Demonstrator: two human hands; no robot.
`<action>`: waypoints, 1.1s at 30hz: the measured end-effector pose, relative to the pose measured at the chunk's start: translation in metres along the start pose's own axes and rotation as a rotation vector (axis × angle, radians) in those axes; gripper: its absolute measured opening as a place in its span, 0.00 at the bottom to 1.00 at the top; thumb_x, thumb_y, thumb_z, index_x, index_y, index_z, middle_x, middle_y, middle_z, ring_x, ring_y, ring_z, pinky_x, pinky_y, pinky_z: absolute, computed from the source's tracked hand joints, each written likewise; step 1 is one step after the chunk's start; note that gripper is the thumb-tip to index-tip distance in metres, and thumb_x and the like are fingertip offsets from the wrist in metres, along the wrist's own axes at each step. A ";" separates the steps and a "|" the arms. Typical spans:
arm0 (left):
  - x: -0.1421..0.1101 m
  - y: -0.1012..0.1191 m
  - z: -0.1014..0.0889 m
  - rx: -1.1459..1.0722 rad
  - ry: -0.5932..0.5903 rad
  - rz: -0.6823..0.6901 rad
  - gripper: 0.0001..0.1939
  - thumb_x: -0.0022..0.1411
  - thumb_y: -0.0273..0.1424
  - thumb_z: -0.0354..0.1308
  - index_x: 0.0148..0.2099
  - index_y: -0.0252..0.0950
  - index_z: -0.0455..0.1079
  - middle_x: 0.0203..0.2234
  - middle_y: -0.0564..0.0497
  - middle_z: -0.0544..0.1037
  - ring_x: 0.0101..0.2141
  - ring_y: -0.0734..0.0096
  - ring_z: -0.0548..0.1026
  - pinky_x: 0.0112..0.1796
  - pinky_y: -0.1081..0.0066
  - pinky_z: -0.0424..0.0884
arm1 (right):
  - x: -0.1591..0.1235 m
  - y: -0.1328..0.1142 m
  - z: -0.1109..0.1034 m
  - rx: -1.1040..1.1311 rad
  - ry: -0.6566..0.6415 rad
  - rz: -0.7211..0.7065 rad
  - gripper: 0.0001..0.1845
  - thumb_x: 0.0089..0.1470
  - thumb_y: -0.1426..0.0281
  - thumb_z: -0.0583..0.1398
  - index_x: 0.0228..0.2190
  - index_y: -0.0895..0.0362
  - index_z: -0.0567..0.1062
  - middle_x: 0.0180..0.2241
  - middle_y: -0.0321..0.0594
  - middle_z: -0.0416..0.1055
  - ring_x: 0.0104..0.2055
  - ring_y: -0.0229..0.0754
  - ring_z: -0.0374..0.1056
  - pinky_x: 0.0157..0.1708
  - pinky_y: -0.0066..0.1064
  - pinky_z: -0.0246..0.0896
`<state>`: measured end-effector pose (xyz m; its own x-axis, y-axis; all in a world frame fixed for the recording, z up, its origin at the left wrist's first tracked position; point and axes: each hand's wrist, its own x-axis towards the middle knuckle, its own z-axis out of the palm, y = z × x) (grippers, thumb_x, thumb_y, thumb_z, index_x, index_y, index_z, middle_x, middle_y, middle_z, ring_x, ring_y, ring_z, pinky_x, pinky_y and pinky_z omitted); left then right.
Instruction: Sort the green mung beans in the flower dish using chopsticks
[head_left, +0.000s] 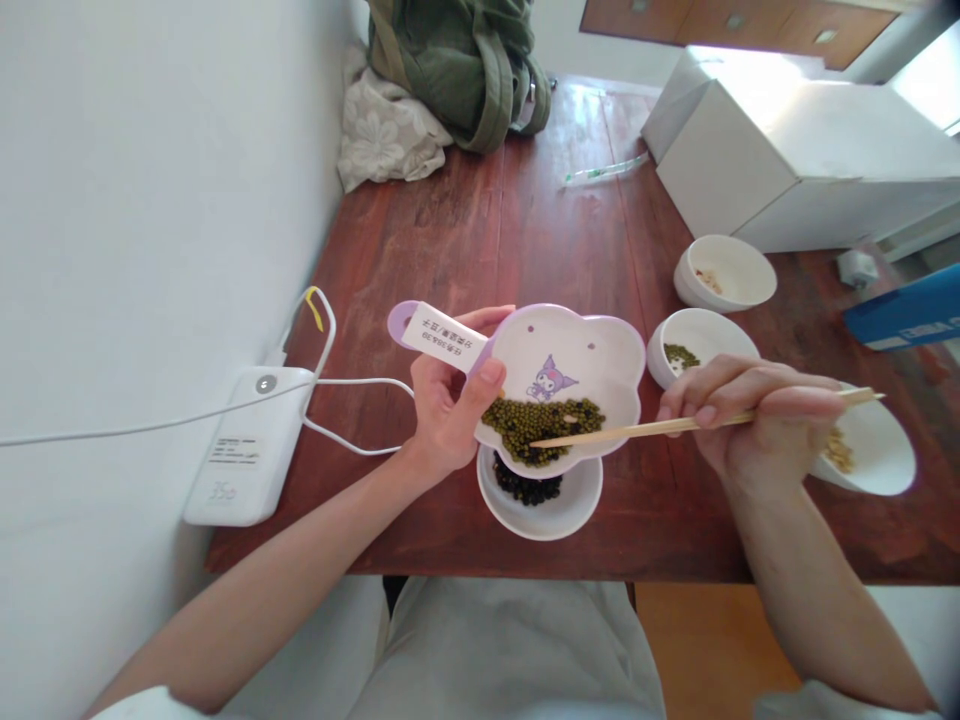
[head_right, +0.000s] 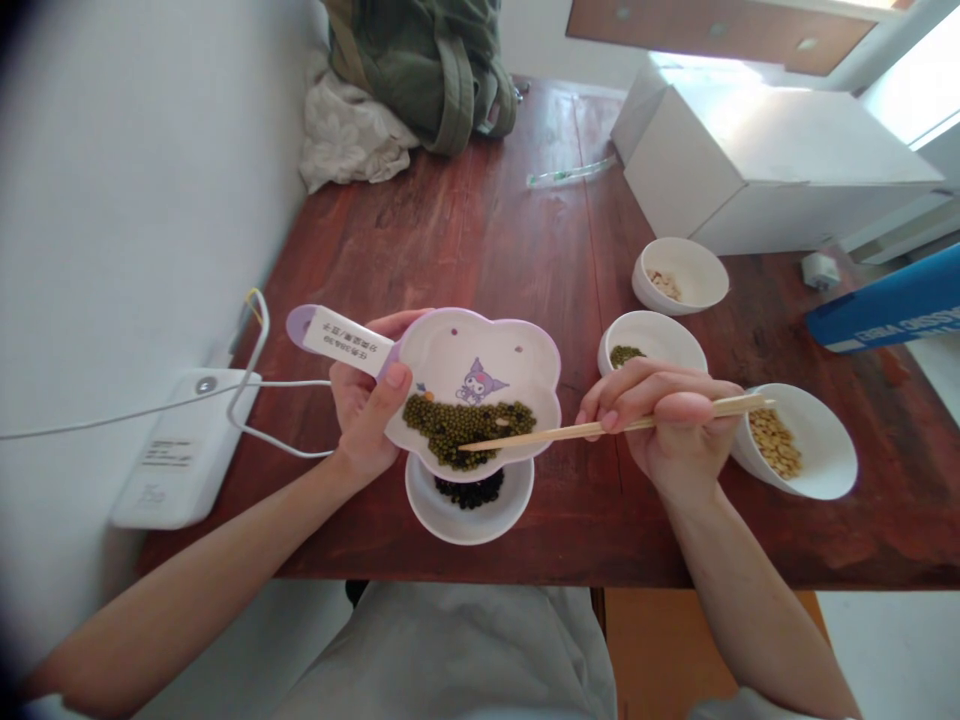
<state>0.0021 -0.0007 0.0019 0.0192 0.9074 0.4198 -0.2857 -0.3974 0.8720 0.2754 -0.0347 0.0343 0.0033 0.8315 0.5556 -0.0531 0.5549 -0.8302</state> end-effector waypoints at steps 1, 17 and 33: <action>0.000 0.000 0.000 0.000 0.003 0.005 0.23 0.70 0.48 0.69 0.58 0.39 0.82 0.46 0.42 0.88 0.38 0.60 0.86 0.34 0.65 0.80 | 0.001 0.001 -0.001 0.020 0.004 -0.015 0.33 0.72 0.47 0.61 0.23 0.53 0.86 0.19 0.39 0.75 0.18 0.44 0.74 0.14 0.36 0.70; -0.003 -0.002 -0.003 0.023 0.016 0.008 0.23 0.70 0.48 0.69 0.59 0.39 0.82 0.47 0.42 0.88 0.39 0.61 0.85 0.36 0.66 0.80 | -0.002 -0.002 -0.005 -0.054 0.050 -0.007 0.36 0.67 0.42 0.64 0.18 0.54 0.83 0.17 0.39 0.74 0.18 0.44 0.75 0.15 0.35 0.70; -0.001 -0.004 -0.002 0.001 0.004 0.023 0.23 0.70 0.46 0.69 0.59 0.38 0.82 0.47 0.43 0.88 0.39 0.63 0.85 0.37 0.68 0.80 | -0.001 0.000 -0.006 -0.008 -0.035 -0.004 0.37 0.70 0.43 0.60 0.20 0.54 0.83 0.17 0.39 0.73 0.17 0.42 0.71 0.14 0.34 0.70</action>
<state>0.0010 -0.0002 -0.0025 0.0085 0.8984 0.4391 -0.2853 -0.4187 0.8622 0.2812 -0.0349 0.0334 -0.0318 0.8280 0.5598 -0.0456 0.5583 -0.8284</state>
